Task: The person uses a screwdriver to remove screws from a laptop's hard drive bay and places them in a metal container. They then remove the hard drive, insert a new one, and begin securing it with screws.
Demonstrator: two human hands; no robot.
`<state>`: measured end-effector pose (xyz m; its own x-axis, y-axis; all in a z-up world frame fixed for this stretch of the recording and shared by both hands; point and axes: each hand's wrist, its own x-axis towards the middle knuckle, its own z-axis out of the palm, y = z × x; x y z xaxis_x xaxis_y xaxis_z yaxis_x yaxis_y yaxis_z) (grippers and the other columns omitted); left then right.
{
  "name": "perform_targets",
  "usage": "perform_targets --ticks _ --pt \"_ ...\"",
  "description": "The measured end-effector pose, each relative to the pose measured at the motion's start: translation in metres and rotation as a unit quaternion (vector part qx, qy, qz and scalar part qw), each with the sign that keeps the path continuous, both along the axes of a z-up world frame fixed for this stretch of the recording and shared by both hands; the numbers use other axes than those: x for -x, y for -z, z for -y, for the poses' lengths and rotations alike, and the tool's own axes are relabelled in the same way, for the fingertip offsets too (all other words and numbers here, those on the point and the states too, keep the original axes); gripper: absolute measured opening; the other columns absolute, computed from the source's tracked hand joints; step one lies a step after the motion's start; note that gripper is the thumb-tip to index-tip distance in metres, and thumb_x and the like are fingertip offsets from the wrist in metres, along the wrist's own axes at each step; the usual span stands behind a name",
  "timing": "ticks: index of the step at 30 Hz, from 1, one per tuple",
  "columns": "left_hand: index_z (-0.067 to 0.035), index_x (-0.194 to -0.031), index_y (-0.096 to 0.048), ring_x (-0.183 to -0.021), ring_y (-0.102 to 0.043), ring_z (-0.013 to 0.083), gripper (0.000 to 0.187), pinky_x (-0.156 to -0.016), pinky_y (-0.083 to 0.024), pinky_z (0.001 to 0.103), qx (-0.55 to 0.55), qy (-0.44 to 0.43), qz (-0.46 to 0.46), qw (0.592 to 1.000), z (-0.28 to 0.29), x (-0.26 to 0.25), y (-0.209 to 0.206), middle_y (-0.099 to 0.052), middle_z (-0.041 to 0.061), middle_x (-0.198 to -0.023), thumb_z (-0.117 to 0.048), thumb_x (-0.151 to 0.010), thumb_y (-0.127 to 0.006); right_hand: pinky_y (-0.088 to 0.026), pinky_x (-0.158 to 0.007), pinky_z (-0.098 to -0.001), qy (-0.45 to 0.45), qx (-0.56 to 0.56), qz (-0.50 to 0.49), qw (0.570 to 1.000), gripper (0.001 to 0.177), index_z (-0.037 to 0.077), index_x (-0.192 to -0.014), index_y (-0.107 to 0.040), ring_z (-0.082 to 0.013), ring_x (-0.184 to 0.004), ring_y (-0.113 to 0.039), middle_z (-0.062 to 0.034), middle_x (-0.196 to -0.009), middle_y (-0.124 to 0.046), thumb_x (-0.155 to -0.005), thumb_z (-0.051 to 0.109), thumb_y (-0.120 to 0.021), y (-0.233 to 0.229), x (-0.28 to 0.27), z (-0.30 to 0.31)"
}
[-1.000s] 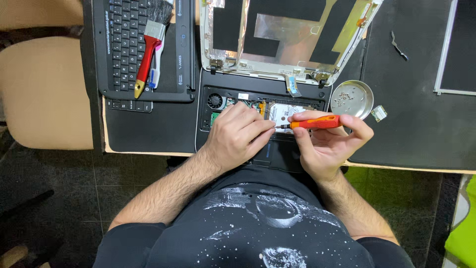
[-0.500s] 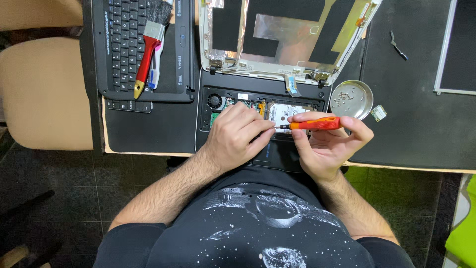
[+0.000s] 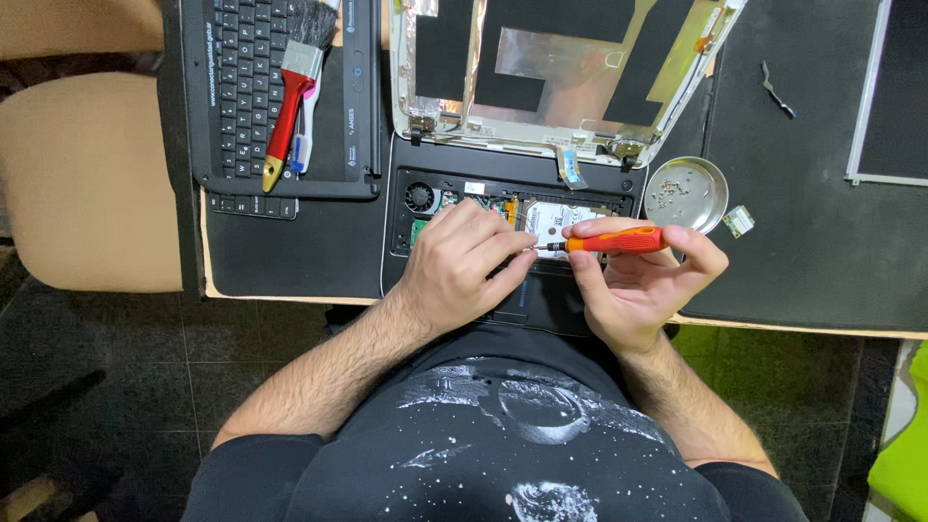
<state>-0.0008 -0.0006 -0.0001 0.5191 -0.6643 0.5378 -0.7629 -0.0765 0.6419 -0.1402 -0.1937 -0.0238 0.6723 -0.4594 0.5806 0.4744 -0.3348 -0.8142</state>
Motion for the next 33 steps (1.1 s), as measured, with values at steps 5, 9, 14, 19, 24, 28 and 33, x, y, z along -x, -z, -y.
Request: perform_targets --ticks 5,9,14,19,24,28,33 --pt "-0.014 -0.118 -0.088 -0.094 -0.074 0.027 0.01 -0.085 -0.064 0.045 0.0 -0.03 0.0 1.0 -0.004 0.002 0.003 -0.077 0.003 -0.099 -0.021 -0.111 -0.09 -0.076 -0.098 -0.0558 0.007 0.001 -0.009 1.0 0.083 0.013 -0.162 -0.022 -0.046 -0.109 -0.083 -0.0348 -0.119 -0.074 -0.111 -0.008 -0.085 -0.002 0.001 0.001" --pt "-0.014 -0.116 -0.089 -0.092 -0.073 0.0257 0.012 -0.085 -0.063 0.044 -0.018 -0.067 0.018 0.997 -0.013 0.0 -0.003 -0.076 0.003 -0.097 -0.022 -0.109 -0.094 -0.076 -0.098 -0.0571 0.014 0.01 -0.015 1.0 0.084 0.012 -0.162 -0.023 -0.0484 -0.109 -0.082 -0.0369 -0.119 -0.073 -0.111 -0.009 -0.086 -0.001 0.0 0.006" --pt "-0.017 -0.117 -0.087 -0.102 -0.071 0.0248 0.016 -0.09 -0.058 0.043 -0.062 -0.072 0.084 0.992 -0.018 -0.009 0.002 -0.073 0.001 -0.105 -0.032 -0.112 -0.09 -0.075 -0.091 -0.0562 -0.012 0.099 -0.007 0.995 0.078 0.006 -0.158 -0.025 -0.0495 -0.108 -0.085 -0.0358 -0.122 -0.077 -0.112 -0.013 -0.086 -0.02 -0.033 0.012" --pt "-0.014 -0.128 -0.085 -0.116 -0.066 0.0294 0.03 -0.099 -0.053 0.048 -0.11 -0.052 0.107 0.987 -0.015 -0.012 -0.002 -0.067 0.006 -0.119 -0.039 -0.112 -0.089 -0.073 -0.093 -0.0567 -0.047 0.121 -0.013 0.991 0.073 0.001 -0.155 -0.029 -0.0524 -0.108 -0.087 -0.0393 -0.123 -0.079 -0.112 -0.016 -0.086 -0.019 -0.056 0.018" --pt "-0.015 -0.134 -0.083 -0.12 -0.063 0.0293 0.044 -0.099 -0.049 0.048 -0.159 -0.033 0.105 0.981 -0.016 -0.014 -0.003 -0.064 0.007 -0.126 -0.053 -0.112 -0.087 -0.073 -0.093 -0.0552 -0.053 0.159 -0.023 0.986 0.071 -0.002 -0.155 -0.031 -0.0486 -0.111 -0.086 -0.034 -0.124 -0.082 -0.111 -0.019 -0.085 -0.009 -0.059 0.015" --pt "-0.015 -0.135 -0.083 -0.119 -0.063 0.0288 0.044 -0.099 -0.047 0.048 -0.171 -0.029 0.109 0.979 -0.016 -0.014 -0.004 -0.063 0.007 -0.126 -0.052 -0.112 -0.088 -0.073 -0.096 -0.0562 -0.057 0.173 -0.031 0.983 0.071 -0.002 -0.155 -0.031 -0.0492 -0.114 -0.085 -0.0339 -0.126 -0.082 -0.111 -0.021 -0.084 -0.01 -0.06 0.014" --pt "-0.016 -0.139 -0.08 -0.118 -0.063 0.0284 0.046 -0.099 -0.047 0.048 -0.181 -0.023 0.118 0.976 -0.017 -0.015 -0.003 -0.062 0.007 -0.126 -0.053 -0.112 -0.088 -0.073 -0.099 -0.0585 -0.06 0.183 -0.041 0.981 0.073 -0.004 -0.155 -0.032 -0.0499 -0.119 -0.084 -0.034 -0.128 -0.081 -0.109 -0.024 -0.084 -0.003 -0.059 0.014"
